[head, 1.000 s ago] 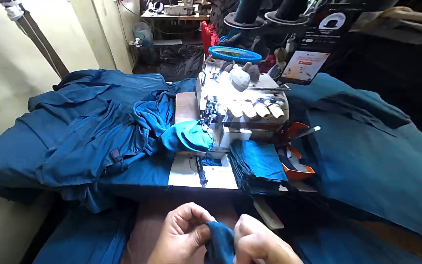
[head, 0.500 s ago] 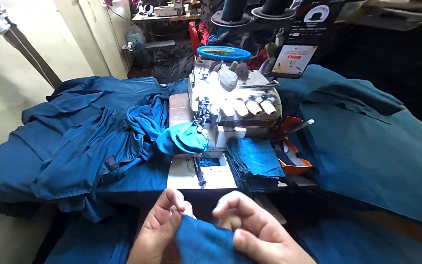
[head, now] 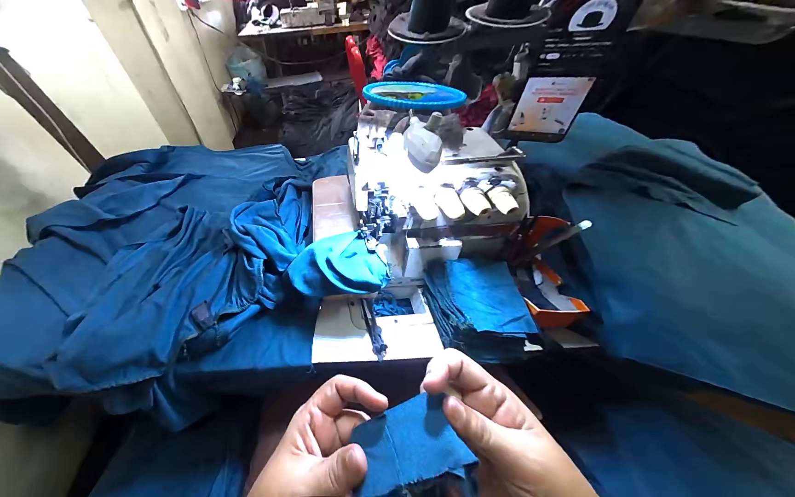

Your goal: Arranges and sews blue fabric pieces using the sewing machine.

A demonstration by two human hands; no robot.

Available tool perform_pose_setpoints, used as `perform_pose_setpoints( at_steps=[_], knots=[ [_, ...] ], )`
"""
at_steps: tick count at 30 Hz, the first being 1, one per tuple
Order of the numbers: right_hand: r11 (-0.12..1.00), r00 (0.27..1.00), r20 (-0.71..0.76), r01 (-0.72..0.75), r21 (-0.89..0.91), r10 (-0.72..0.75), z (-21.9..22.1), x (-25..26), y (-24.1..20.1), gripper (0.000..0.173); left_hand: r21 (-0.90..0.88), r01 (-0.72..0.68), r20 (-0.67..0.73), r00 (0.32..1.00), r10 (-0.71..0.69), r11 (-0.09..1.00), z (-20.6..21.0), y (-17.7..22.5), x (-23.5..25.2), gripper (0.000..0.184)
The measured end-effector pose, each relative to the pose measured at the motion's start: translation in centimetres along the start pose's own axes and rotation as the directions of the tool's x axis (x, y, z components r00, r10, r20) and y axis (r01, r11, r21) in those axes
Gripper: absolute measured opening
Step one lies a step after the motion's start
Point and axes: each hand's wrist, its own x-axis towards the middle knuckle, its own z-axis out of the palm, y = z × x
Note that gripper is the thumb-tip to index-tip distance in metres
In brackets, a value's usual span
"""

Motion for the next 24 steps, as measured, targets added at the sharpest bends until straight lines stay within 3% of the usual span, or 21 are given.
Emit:
perform_pose_setpoints(
  at_steps=[2, 4, 7, 9, 11, 14, 17, 19, 21, 24],
  knots=[
    [0.996, 1.0, -0.009, 0.001, -0.093, -0.002, 0.3, 0.0, 0.1, 0.021, 0.009, -0.024, -0.092, 0.995, 0.024, 1.0, 0.1, 0.2, 0.0, 0.026],
    [0.935, 0.998, 0.03, 0.063, -0.35, -0.056, 0.1, -0.1, 0.8, 0.026, -0.062, -0.049, -0.134, 0.99, 0.041, 0.997, 0.0, 0.3, 0.1, 0.025],
    [0.66, 0.987, -0.035, 0.08, -0.747, -0.159, 0.6, -0.2, 1.5, 0.03, -0.076, -0.045, -0.072, 0.997, 0.039, 0.996, -0.3, 0.4, 0.2, 0.032],
    [0.516, 0.971, -0.061, 0.07, -0.854, -0.232, 0.5, -0.1, 1.9, 0.017, 0.082, -0.039, -0.102, 0.994, 0.048, 0.996, -0.3, 0.4, 0.2, 0.04],
    [0.401, 0.97, -0.02, 0.081, -0.912, -0.242, -0.1, 0.0, 1.9, 0.008, 0.36, -0.025, -0.184, 0.978, 0.097, 0.933, -0.4, 0.5, 0.0, 0.036],
    [0.323, 0.991, 0.075, 0.109, -0.94, -0.113, -0.1, 0.7, 1.5, 0.014, 0.72, 0.018, -0.215, 0.956, 0.198, 0.694, -1.8, 1.0, 0.6, 0.006],
    [0.379, 0.99, 0.055, 0.102, -0.92, -0.133, 0.3, 2.5, 1.7, 0.017, 0.884, -0.069, -0.088, 0.947, 0.31, 0.463, -3.1, 3.1, 3.9, 0.011],
    [0.439, 0.957, -0.036, 0.098, -0.893, -0.287, -0.3, 5.0, 2.5, 0.017, 0.984, -0.108, 0.033, 0.897, 0.442, 0.145, -4.3, 4.1, 7.6, 0.012],
    [0.494, 0.907, -0.18, 0.035, -0.869, -0.381, -1.4, 7.8, 3.4, 0.021, 0.99, -0.031, 0.098, 0.857, 0.506, -0.139, -5.6, 4.4, 11.4, 0.015],
    [0.446, 0.831, -0.371, -0.17, -0.879, -0.415, -3.2, 10.5, 3.9, 0.025, 0.974, 0.058, 0.042, 0.904, 0.425, -0.22, -7.1, 4.2, 15.8, 0.017]
  ],
)
